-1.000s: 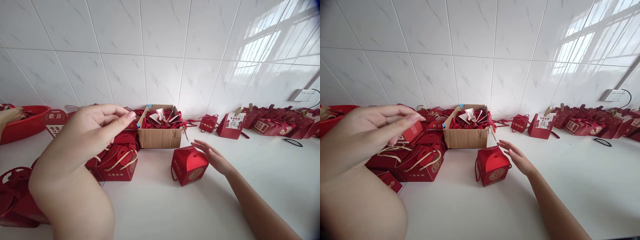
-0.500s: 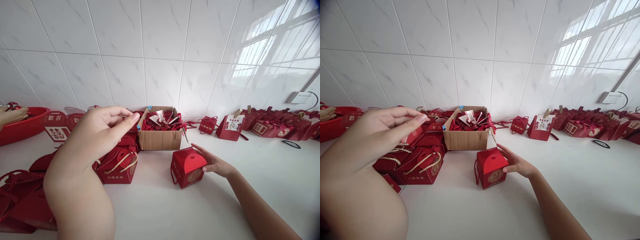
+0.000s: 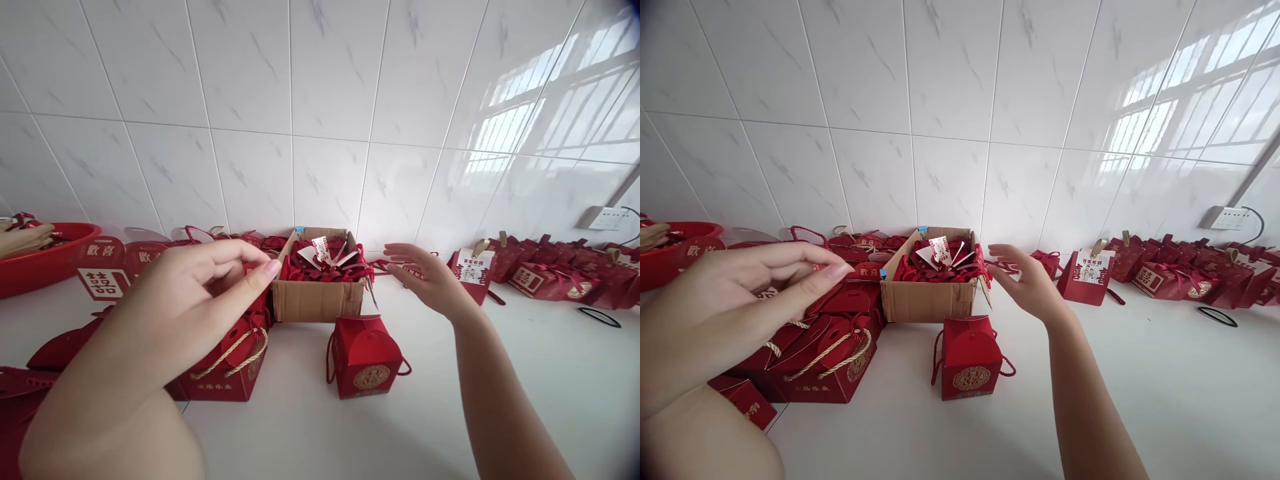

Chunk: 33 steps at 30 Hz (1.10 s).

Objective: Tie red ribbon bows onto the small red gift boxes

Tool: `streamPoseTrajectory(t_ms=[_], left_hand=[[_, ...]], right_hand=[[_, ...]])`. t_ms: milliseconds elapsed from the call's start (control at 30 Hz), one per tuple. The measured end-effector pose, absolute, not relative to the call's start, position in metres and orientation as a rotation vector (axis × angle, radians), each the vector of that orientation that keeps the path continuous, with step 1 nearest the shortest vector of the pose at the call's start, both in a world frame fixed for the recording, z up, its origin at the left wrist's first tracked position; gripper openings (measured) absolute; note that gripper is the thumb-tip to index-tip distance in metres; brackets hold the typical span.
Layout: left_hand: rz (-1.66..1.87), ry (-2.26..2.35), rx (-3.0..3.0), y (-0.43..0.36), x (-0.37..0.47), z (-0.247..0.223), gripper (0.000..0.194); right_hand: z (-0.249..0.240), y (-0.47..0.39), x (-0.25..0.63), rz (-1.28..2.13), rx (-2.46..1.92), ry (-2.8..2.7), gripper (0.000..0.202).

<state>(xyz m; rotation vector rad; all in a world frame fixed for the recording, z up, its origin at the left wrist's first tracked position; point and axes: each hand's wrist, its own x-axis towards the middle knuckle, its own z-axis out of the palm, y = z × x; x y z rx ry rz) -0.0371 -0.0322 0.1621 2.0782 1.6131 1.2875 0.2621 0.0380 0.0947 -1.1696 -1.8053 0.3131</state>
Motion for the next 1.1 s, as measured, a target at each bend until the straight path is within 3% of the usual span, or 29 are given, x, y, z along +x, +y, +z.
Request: streamPoseTrajectory(t_ms=[333,467,633,767,833,900,1000,1100], left_hand=[[0.782,1.537,2.507,0.069,0.019,0.107,0.031],[0.679,1.504,2.615,0.086,0.019,0.098,0.019],[0.948,1.426,2.583,0.064,0.018,0.117,0.022],[1.278,1.132,2.383,0.021,0.025,0.138,0.014],[1.327,0.994,2.357,-0.001,0.028,0.144,0.007],[1.366,0.958,2.352,-0.02,0.028,0.147,0.004],[1.39,0.946,2.356,-0.035,0.023,0.149,0.002],[1.334,0.929,2.412,-0.037,0.02,0.15,0.005]], right_hand=[[0.095,0.029,0.262,0.073,-1.246,-1.985,0.025],[0.102,0.015,0.266,-0.033,-1.218,-1.96,0.022],[0.106,0.004,0.256,0.018,-1.097,-1.927,0.024],[0.103,-0.006,0.228,0.276,-0.824,-1.939,0.058],[0.101,-0.013,0.214,0.554,-0.648,-1.936,0.063],[0.102,-0.02,0.206,0.823,-0.519,-1.902,0.051],[0.108,-0.033,0.206,0.987,-0.506,-1.86,0.012],[0.117,-0.05,0.221,0.933,-0.584,-1.844,0.017]])
